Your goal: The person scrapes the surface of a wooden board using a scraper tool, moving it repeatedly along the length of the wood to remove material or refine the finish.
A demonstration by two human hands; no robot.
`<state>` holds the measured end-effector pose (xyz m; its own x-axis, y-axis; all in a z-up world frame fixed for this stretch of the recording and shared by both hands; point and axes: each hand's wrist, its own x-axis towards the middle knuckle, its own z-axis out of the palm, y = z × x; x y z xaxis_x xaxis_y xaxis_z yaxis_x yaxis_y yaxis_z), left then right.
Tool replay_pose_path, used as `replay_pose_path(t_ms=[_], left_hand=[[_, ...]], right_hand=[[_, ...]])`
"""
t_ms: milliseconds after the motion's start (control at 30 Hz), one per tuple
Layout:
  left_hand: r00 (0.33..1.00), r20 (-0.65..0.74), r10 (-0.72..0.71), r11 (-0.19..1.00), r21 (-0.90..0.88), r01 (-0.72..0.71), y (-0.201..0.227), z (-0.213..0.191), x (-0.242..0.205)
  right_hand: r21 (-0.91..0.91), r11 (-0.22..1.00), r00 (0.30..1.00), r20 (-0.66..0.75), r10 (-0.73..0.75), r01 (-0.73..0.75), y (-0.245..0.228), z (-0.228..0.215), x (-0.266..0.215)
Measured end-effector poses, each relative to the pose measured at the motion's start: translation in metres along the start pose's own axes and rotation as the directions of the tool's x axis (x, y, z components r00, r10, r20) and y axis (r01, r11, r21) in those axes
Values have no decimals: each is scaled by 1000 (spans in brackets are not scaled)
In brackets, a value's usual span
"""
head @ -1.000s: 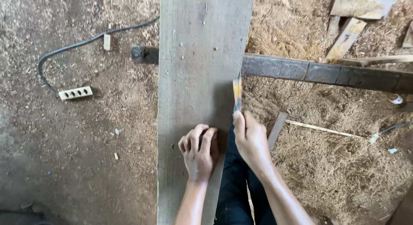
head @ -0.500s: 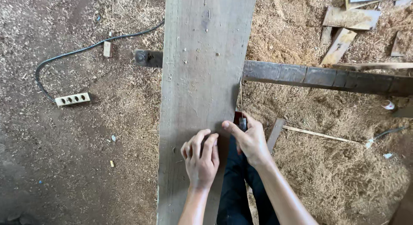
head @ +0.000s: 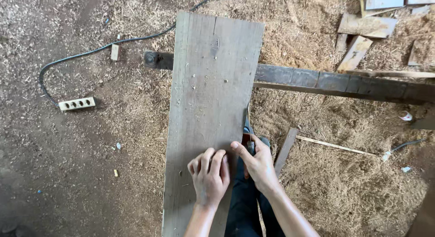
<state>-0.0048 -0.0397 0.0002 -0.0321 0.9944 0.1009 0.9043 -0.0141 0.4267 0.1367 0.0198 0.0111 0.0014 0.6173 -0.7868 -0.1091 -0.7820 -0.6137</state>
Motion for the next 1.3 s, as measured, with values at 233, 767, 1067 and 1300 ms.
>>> replay_pose_path(t_ms=[233,767,1067,1300], left_hand=[[994,10,106,990,91,-107,5,3,33],[998,42,41,998,49,-43,5,16,16],[996,76,42,997,60,-47,-10,6,-29],[998,59,-18,998,64,14,-1,4,-15]], right_hand=[[28,998,999,-12,-49,49,-21,5,12],[71,996,999,8,-46,45,-3,0,1],[55,973,973,-32,227,-225,20,7,-21],[45,993,993,-39,111,-109,10,1,1]])
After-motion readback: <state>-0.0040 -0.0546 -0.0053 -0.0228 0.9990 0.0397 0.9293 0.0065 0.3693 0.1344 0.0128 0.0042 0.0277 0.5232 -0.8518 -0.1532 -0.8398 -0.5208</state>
